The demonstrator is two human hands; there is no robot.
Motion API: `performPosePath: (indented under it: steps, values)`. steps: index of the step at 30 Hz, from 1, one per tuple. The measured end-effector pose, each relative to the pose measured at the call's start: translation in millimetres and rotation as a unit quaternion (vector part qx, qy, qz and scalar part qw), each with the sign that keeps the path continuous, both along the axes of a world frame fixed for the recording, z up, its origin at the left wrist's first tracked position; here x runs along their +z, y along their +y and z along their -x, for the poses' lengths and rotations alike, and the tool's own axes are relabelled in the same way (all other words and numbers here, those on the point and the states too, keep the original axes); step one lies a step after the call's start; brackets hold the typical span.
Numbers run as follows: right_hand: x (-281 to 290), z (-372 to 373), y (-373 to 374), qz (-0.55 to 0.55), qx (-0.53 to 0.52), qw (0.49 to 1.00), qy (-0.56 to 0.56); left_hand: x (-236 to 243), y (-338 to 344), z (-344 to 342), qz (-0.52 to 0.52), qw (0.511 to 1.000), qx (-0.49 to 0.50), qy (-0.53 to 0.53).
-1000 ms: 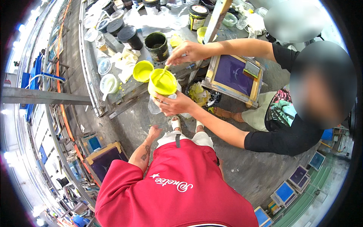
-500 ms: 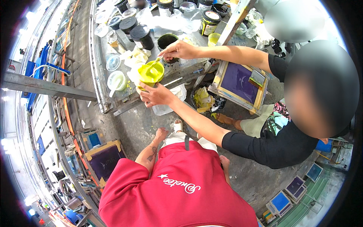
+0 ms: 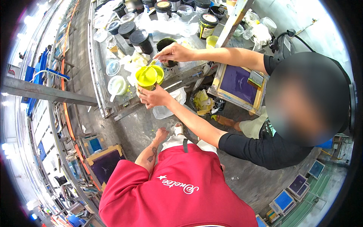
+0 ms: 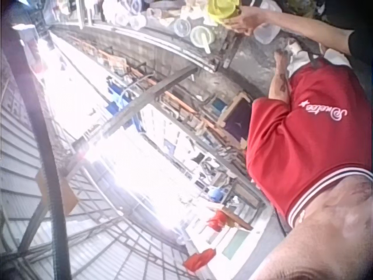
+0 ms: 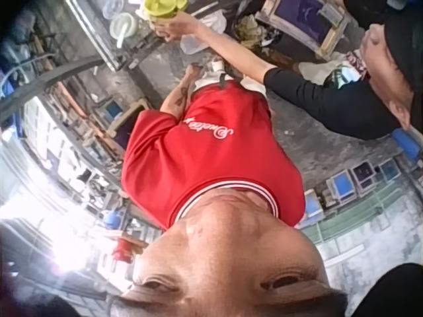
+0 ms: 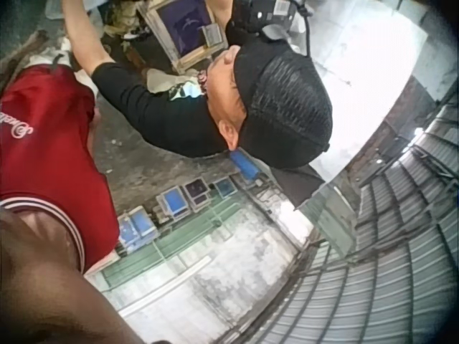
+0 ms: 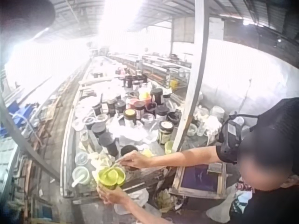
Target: The person receives a cup of yellow ink and a spatula, then walks along a production line to assist a coworker by pouring ink onto a screen printing frame. The person later returns to the mixing station and scrapes a small piece of material from a dark sheet.
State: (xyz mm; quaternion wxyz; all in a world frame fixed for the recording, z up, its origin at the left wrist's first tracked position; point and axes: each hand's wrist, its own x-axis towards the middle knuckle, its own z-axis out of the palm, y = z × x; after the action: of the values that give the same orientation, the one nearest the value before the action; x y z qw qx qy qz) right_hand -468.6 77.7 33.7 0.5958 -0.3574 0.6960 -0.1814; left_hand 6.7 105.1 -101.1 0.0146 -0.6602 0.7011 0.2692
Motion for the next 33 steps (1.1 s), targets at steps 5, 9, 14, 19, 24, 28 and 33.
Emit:
performPosePath:
  steps: [5,9,14,19,24,28,33]
  values:
    - [5,-20,-9,0.019,0.013,1.0,0.001,-19,15,0,-0.06,0.933,0.311,0.173]
    - [15,-41,-23,0.038,0.041,0.998,-0.008,-21,25,-11,-0.054,0.968,0.211,0.12]
    - [37,-86,-66,0.126,0.129,0.984,-0.015,-29,16,-11,-0.009,1.0,-0.015,0.003]
    - [106,-194,-139,0.341,0.331,0.879,-0.037,-30,8,7,-0.066,0.978,0.178,0.09]
    - [146,-315,-196,0.556,0.505,0.66,0.0,5,-3,10,-0.047,0.99,0.116,0.064]
    - [149,-382,-215,0.708,0.535,0.326,0.326,25,-6,10,-0.032,0.98,0.161,0.116]
    - [149,-412,-217,0.742,0.53,0.217,0.35,1,1,1,-0.063,0.966,0.191,0.165]
